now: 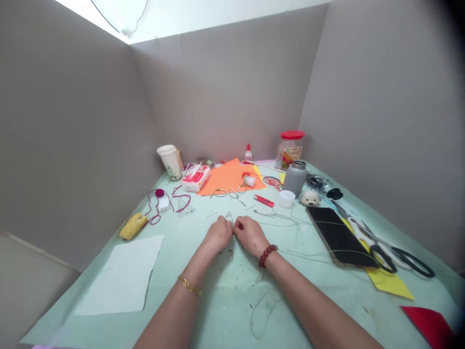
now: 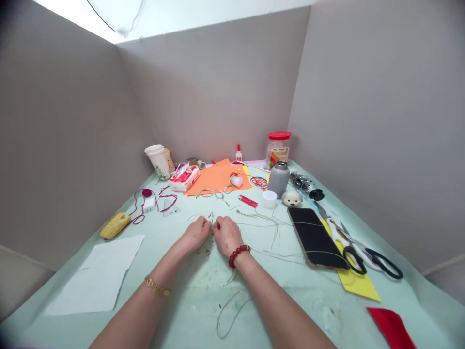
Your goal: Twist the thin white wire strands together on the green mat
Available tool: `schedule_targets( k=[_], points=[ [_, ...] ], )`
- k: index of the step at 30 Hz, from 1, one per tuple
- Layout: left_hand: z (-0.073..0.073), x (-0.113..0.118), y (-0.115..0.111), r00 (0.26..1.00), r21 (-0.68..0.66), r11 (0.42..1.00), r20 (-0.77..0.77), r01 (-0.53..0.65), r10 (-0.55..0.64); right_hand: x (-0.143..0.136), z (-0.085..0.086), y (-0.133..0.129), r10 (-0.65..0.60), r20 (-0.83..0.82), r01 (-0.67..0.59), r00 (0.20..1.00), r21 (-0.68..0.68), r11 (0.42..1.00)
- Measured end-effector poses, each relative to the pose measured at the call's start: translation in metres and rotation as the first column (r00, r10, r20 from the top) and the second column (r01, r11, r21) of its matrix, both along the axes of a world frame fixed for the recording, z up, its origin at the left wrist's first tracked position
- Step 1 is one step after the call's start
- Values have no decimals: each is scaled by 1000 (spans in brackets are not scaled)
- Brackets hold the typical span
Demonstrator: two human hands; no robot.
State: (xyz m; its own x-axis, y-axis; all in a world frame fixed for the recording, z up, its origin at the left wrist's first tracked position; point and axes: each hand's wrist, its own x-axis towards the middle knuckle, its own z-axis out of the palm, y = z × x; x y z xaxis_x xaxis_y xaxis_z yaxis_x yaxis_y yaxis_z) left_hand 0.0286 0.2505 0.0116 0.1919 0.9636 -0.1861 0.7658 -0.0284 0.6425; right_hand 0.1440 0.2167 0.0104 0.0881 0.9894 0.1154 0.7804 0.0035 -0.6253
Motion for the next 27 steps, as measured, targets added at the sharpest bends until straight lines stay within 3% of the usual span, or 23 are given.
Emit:
schedule_targets(
  k=[4, 10, 15, 21, 27],
  points=[
    [-4, -5, -2, 998, 77, 997, -50, 30, -26, 2, 1, 1, 8, -20, -8, 1000, 0, 1000],
    [-5, -10, 2, 997, 20, 999, 56, 46, -47, 1, 4, 1, 2, -71, -1, 997, 2, 1000],
    [-9, -10, 3, 989, -3, 1000, 147, 26, -25, 2, 3, 1, 1, -234, -42, 972, -171, 984],
    [-17, -13, 8, 963, -50, 998, 267, 49, -34, 2, 3, 4, -4, -61, 0, 998, -58, 998],
    [-19, -14, 9, 953, -74, 996, 302, 53, -28, -1, 3, 1, -11, 71, 16, 997, -75, 997]
  ],
)
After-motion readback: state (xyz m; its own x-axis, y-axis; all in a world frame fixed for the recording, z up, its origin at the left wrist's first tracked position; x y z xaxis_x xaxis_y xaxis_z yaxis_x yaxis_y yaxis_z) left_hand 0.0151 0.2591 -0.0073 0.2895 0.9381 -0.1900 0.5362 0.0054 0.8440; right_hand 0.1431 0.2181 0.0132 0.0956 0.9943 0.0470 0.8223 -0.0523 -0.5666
